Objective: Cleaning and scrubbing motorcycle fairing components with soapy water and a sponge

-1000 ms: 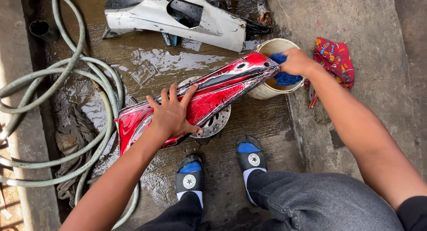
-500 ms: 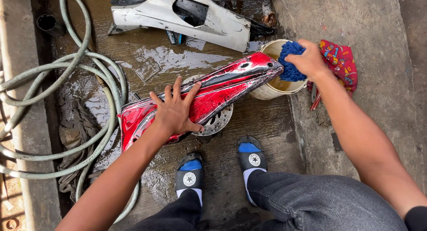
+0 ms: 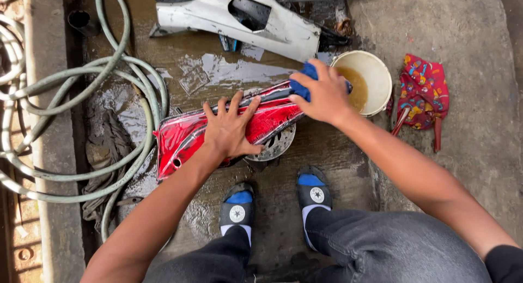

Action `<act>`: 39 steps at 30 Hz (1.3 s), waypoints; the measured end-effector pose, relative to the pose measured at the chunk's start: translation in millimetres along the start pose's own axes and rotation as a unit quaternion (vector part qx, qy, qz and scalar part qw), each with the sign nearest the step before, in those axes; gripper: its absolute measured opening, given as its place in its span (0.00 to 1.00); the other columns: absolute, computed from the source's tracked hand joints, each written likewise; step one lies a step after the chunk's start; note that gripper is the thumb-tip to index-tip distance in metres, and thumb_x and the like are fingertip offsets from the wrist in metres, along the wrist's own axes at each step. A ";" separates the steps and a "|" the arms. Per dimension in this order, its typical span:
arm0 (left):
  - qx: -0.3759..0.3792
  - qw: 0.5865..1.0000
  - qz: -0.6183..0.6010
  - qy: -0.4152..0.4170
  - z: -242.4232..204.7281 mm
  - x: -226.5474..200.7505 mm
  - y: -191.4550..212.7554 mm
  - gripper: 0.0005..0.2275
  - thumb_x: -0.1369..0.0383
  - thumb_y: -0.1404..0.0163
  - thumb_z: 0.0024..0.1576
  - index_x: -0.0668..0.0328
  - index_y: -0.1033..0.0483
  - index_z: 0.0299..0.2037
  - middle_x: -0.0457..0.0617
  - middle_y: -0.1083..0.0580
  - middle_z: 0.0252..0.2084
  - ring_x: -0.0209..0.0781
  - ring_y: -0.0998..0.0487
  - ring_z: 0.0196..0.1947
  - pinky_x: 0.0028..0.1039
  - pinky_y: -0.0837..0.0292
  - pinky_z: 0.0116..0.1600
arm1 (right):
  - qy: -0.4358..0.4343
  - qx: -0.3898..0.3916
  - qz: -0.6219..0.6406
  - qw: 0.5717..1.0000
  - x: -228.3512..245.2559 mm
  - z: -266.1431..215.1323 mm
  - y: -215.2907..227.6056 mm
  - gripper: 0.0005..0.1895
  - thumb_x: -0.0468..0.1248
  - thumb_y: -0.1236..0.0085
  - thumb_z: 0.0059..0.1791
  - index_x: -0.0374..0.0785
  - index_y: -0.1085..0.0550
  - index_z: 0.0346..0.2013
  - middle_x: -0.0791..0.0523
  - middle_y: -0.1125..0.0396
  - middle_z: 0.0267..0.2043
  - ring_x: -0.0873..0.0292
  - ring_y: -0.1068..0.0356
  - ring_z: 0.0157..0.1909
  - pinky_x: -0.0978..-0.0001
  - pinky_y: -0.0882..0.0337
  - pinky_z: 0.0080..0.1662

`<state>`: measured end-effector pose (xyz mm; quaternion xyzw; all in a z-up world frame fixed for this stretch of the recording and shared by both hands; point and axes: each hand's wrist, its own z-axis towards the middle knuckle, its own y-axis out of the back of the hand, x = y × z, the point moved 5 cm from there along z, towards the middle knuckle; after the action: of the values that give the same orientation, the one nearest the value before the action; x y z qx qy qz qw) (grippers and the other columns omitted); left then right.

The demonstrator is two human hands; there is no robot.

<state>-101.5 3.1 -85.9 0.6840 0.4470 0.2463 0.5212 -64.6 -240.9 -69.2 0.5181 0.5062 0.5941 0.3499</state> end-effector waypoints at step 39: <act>-0.027 0.999 0.017 0.019 3.4 -1.1 -3.9 0.55 0.30 0.51 0.37 0.39 0.55 0.77 0.51 0.51 0.76 0.61 0.45 0.70 0.70 0.55 0.63 | -0.032 -0.002 0.029 0.999 88.0 40.0 -22.9 0.22 0.49 0.43 0.50 0.48 0.25 0.57 0.47 0.47 0.64 0.36 0.45 0.61 0.31 0.37 0.55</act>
<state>-100.8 0.7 -90.6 0.6726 0.4379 0.2799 0.5267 -47.5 -143.0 -70.2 0.5507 0.4779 0.5882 0.3497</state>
